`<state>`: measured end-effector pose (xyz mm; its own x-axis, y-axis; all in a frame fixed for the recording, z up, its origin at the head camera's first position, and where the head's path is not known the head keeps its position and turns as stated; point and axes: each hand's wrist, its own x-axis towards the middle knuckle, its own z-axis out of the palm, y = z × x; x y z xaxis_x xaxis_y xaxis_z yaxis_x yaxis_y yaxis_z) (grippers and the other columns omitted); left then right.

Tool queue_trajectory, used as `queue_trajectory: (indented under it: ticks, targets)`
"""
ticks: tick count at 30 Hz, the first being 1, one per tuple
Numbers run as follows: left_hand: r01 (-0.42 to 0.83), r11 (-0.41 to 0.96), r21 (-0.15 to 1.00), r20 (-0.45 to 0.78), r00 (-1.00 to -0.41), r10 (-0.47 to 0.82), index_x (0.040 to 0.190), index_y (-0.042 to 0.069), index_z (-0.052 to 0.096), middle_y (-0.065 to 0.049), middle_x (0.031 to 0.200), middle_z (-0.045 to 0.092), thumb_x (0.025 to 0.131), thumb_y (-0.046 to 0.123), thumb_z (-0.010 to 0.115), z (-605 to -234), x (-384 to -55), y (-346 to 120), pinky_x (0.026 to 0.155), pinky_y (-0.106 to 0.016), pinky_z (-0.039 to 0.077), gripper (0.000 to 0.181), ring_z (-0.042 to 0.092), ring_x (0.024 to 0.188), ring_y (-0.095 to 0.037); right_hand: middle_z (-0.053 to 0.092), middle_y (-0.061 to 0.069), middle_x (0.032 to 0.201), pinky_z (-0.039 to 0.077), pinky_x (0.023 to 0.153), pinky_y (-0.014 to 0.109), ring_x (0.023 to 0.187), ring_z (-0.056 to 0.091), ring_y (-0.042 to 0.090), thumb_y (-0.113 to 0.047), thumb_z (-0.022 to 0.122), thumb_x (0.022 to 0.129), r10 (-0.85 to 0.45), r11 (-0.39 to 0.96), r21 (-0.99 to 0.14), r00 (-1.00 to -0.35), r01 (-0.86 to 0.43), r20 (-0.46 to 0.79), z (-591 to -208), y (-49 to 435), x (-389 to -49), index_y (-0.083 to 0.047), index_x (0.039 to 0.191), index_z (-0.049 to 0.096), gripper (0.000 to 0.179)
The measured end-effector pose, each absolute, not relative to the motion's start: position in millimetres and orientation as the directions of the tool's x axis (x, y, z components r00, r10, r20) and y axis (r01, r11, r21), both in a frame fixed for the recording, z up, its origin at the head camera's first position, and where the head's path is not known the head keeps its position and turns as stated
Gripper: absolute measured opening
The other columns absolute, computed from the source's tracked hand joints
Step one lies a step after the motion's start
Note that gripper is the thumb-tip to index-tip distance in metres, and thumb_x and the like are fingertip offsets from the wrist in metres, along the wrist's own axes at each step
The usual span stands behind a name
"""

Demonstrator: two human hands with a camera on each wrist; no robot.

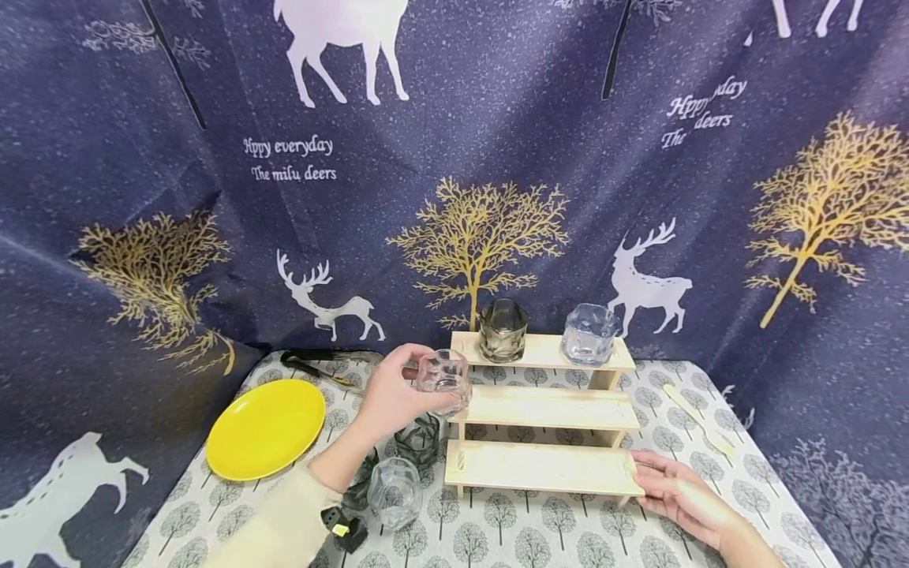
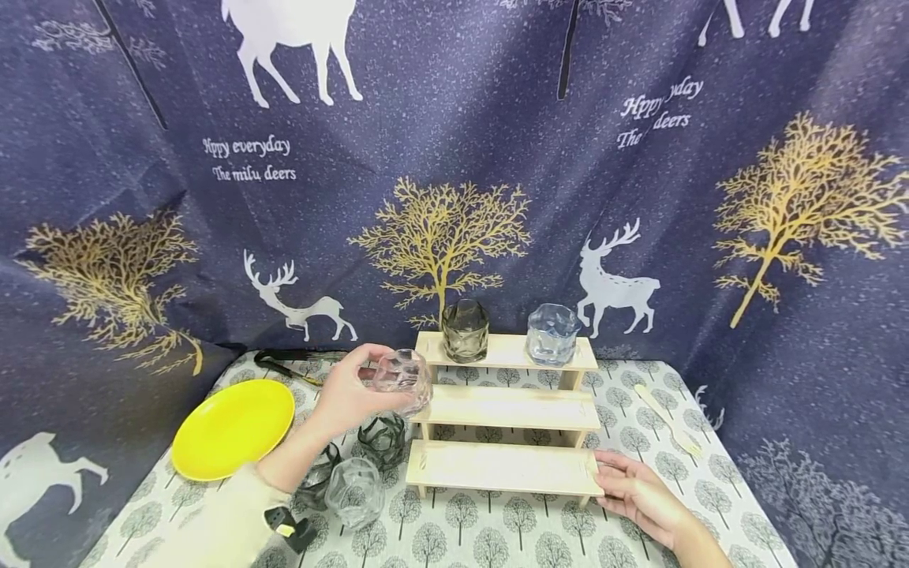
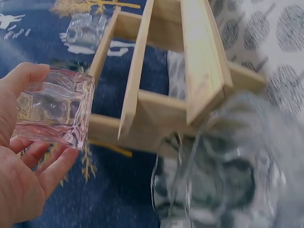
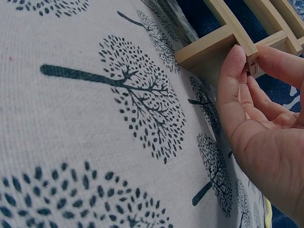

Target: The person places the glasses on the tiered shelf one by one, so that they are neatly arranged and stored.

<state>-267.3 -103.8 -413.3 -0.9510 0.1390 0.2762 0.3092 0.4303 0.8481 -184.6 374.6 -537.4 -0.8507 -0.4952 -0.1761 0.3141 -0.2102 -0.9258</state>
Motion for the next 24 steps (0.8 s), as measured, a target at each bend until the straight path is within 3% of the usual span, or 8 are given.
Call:
queue_trajectory:
  ticks: [8, 14, 24]
  targets:
    - [0.392, 0.399, 0.829, 0.336, -0.919, 0.205, 0.122, 0.019, 0.068, 0.004, 0.106, 0.067, 0.06, 0.042, 0.102, -412, -263, -64, 0.079, -0.038, 0.056, 0.074, 0.064, 0.09, -0.015, 0.068, 0.001, 0.127, 0.057, 0.09, 0.027, 0.106, 0.067, 0.012, 0.0, 0.04, 0.11, -0.509, -0.223, -0.924, -0.845, 0.311, -0.162, -538, 374, -184, -0.028, 0.13, 0.061, 0.04]
    - [0.398, 0.363, 0.842, 0.327, -0.914, 0.242, 0.12, 0.022, 0.068, 0.005, 0.107, 0.069, 0.059, 0.043, 0.102, -412, -257, -35, 0.081, -0.037, 0.056, 0.073, 0.065, 0.092, -0.012, 0.067, 0.001, 0.128, 0.057, 0.09, 0.027, 0.107, 0.067, 0.012, -0.001, 0.042, 0.11, -0.504, -0.225, -0.922, -0.847, 0.315, -0.166, -538, 374, -184, -0.028, 0.129, 0.061, 0.039]
    - [0.4, 0.435, 0.807, 0.322, -0.915, 0.244, 0.116, 0.026, 0.068, 0.014, 0.105, 0.064, 0.058, 0.048, 0.101, -413, -251, 22, 0.078, -0.03, 0.052, 0.07, 0.06, 0.089, -0.005, 0.068, 0.001, 0.128, 0.057, 0.091, 0.027, 0.107, 0.067, 0.012, -0.001, 0.043, 0.109, -0.492, -0.21, -0.925, -0.852, 0.316, -0.18, -538, 375, -183, -0.029, 0.13, 0.06, 0.038]
